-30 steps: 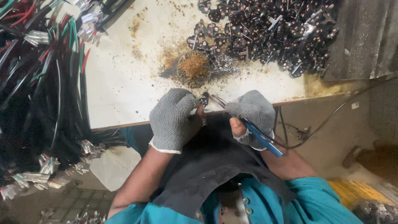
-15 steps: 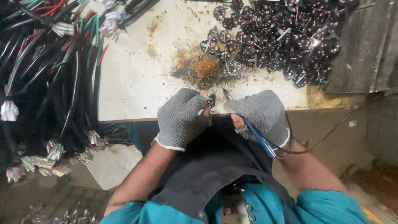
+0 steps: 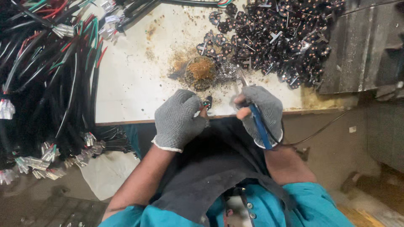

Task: The person solders wires to electrical plug connectors at a workbench. They hold a wire in one hand and a soldering iron in the other, solder the wire ends onto connector terminals, and place finished connectors onto a large pile on the table, repeating the process.

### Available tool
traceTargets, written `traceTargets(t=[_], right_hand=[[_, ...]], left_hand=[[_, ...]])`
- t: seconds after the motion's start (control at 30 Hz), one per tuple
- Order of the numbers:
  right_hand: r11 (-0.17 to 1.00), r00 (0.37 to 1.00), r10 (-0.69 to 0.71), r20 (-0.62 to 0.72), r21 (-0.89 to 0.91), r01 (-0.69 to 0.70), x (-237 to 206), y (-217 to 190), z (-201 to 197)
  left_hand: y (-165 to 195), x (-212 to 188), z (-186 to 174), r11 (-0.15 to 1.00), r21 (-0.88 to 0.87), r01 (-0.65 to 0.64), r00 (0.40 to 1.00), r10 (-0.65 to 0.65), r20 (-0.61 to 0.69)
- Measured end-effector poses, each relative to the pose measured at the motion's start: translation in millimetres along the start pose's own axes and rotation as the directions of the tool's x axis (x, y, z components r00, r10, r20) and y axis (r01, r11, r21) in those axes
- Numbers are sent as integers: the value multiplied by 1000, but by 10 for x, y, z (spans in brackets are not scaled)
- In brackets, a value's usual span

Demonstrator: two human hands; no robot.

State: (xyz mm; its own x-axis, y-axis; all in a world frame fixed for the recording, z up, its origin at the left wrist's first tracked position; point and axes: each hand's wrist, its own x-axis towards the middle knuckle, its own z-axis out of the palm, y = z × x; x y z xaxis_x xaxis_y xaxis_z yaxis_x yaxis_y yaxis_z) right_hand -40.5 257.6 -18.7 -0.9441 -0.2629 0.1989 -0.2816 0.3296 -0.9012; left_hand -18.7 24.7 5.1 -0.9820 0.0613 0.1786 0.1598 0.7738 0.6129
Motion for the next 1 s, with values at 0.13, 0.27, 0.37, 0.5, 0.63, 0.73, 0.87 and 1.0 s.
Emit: traceTargets(t=[0.13, 0.27, 0.37, 0.5, 0.63, 0.73, 0.87, 1.0], right_hand=[[792, 981, 190, -31, 595, -135, 0, 141, 46], [596, 886, 462, -35, 752, -282, 162, 249, -8], [887, 978, -100, -182, -463, 4, 286, 190, -183], [801, 983, -155, -95, -594, 69, 479, 71, -245], [791, 982, -137, -127, -612, 31, 554, 4, -158], [767, 977, -153, -146, -641, 24, 576, -4, -124], [781, 987, -48, -154, -622, -59, 631, -59, -112], [798, 983, -91, -157, -602, -22, 541, -266, -121]], left_hand=[[13, -3, 0, 1000, 6, 1, 1000, -1, 0], [18, -8, 7, 1000, -1, 25, 999, -25, 20], [13, -5, 15, 1000, -6, 19, 999, -19, 29], [22, -5, 5, 999, -1, 47, 997, -47, 58], [26, 7, -3, 999, 13, 32, 996, -33, 80], [27, 16, -5, 1000, -5, 26, 997, -25, 69], [31, 24, -9, 1000, 2, 19, 999, -19, 42], [32, 32, -12, 1000, -11, 15, 999, -15, 49]])
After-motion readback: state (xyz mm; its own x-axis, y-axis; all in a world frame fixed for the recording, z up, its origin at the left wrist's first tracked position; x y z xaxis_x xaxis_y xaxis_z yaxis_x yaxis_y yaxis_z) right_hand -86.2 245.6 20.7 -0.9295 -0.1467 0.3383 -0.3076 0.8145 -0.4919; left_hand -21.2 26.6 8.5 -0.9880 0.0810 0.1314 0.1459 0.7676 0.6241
